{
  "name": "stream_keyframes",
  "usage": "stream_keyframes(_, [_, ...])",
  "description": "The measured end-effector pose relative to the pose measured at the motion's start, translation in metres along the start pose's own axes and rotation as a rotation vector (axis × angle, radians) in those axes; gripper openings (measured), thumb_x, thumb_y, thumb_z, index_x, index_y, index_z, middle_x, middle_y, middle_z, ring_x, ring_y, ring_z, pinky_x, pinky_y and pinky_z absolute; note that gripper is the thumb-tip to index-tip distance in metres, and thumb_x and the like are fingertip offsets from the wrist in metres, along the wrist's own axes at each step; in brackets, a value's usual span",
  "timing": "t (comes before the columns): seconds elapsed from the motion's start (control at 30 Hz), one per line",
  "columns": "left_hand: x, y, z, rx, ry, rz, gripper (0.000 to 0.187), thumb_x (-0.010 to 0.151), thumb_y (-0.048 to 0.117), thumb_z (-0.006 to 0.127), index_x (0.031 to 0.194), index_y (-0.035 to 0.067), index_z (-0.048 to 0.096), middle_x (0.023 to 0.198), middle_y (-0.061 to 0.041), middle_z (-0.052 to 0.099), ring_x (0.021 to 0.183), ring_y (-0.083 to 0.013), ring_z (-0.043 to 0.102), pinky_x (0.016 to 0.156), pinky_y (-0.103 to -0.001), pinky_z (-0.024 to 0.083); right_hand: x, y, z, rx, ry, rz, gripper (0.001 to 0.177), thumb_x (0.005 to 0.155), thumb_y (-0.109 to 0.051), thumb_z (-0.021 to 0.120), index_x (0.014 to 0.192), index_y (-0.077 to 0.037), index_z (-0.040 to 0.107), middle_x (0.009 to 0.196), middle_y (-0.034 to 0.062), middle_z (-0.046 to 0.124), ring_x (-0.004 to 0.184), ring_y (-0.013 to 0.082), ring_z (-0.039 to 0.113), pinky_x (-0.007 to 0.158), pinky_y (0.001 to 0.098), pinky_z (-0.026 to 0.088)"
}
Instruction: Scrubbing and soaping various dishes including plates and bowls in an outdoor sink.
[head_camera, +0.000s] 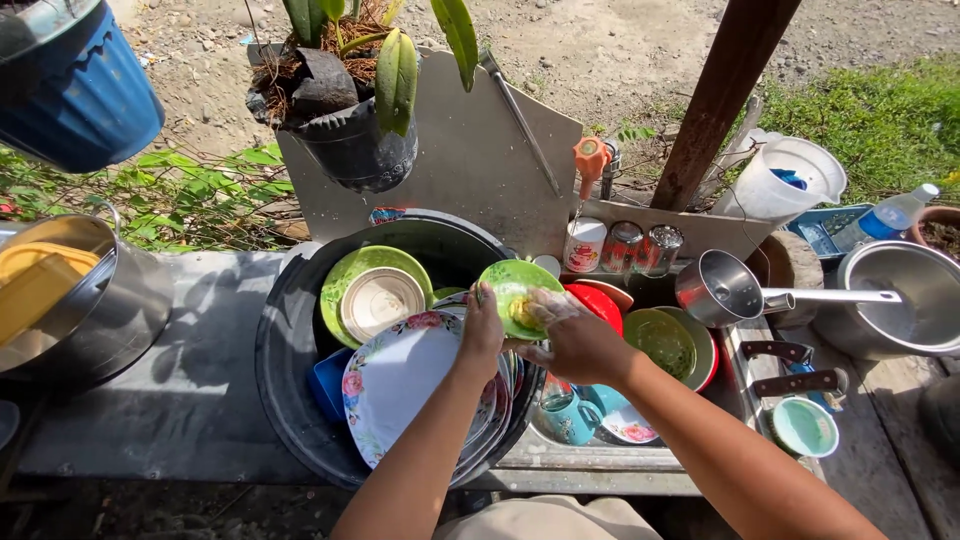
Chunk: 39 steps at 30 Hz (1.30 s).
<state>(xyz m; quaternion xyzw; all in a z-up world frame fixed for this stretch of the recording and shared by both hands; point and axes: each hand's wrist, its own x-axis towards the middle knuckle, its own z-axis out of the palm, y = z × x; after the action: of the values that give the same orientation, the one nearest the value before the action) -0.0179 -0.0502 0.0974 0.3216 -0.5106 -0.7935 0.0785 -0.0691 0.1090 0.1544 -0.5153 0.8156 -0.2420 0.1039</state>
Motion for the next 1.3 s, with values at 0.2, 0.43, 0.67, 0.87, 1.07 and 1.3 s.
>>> stream_keyframes(0.2, [0.022,-0.043,-0.017,0.006,-0.002,0.001,0.061,0.107,0.056,0.035,0.153,0.016,0.035,0.136,-0.015,0.058,0.107,-0.0292,0.07,0.074,-0.045,0.063,-0.007,-0.013,0.016,0.09,-0.132,-0.054,0.038,0.086,-0.015,0.07,0.124,-0.009,0.071,0.143,0.0199,0.056,0.122,0.0374,0.06,0.102,0.0454,0.049])
stream_keyframes(0.43, [0.003,-0.012,-0.02,-0.1,-0.038,-0.13,0.051,0.102,0.047,0.038,0.144,0.019,0.042,0.126,-0.014,0.065,0.097,-0.0323,0.075,0.064,-0.051,0.064,-0.017,-0.007,0.017,-0.021,-0.01,-0.169,0.044,0.08,-0.002,0.062,0.124,-0.006,0.068,0.12,0.0175,0.071,0.111,0.0394,0.066,0.095,0.0468,0.052])
stream_keyframes(0.67, [0.013,0.019,-0.06,0.123,-0.282,-0.175,0.045,0.104,0.039,0.044,0.137,0.01,0.055,0.116,-0.015,0.072,0.095,-0.0311,0.076,0.066,-0.049,0.067,-0.024,0.021,0.013,-0.144,0.142,-0.279,0.055,0.078,0.002,0.059,0.132,-0.006,0.065,0.138,0.0211,0.057,0.127,0.0395,0.053,0.105,0.0452,0.047])
stream_keyframes(0.87, [0.011,0.01,-0.049,0.137,-0.453,-0.294,0.06,0.105,0.05,0.037,0.137,0.004,0.058,0.119,-0.018,0.074,0.095,-0.0295,0.078,0.067,-0.046,0.068,-0.014,0.006,-0.008,-0.318,0.027,-0.222,0.057,0.077,-0.006,0.067,0.133,0.0,0.06,0.147,0.025,0.048,0.137,0.0416,0.045,0.109,0.0444,0.044])
stream_keyframes(1.07, [-0.006,-0.002,-0.036,0.111,-0.358,-0.232,0.068,0.103,0.06,0.032,0.138,0.007,0.055,0.119,-0.017,0.073,0.093,-0.028,0.077,0.062,-0.042,0.067,-0.018,-0.022,-0.018,0.023,-0.258,-0.139,0.081,0.071,-0.005,0.069,0.148,-0.004,0.045,0.152,0.0234,0.044,0.141,0.0422,0.043,0.113,0.046,0.036])
stream_keyframes(1.3, [-0.001,-0.04,-0.029,0.009,-0.222,-0.002,0.061,0.105,0.053,0.037,0.146,0.009,0.048,0.133,-0.013,0.065,0.113,-0.0245,0.071,0.08,-0.037,0.066,-0.004,0.009,0.023,0.198,-0.081,-0.169,0.046,0.093,-0.019,0.069,0.136,-0.004,0.063,0.143,0.0216,0.055,0.133,0.0401,0.05,0.11,0.0453,0.04])
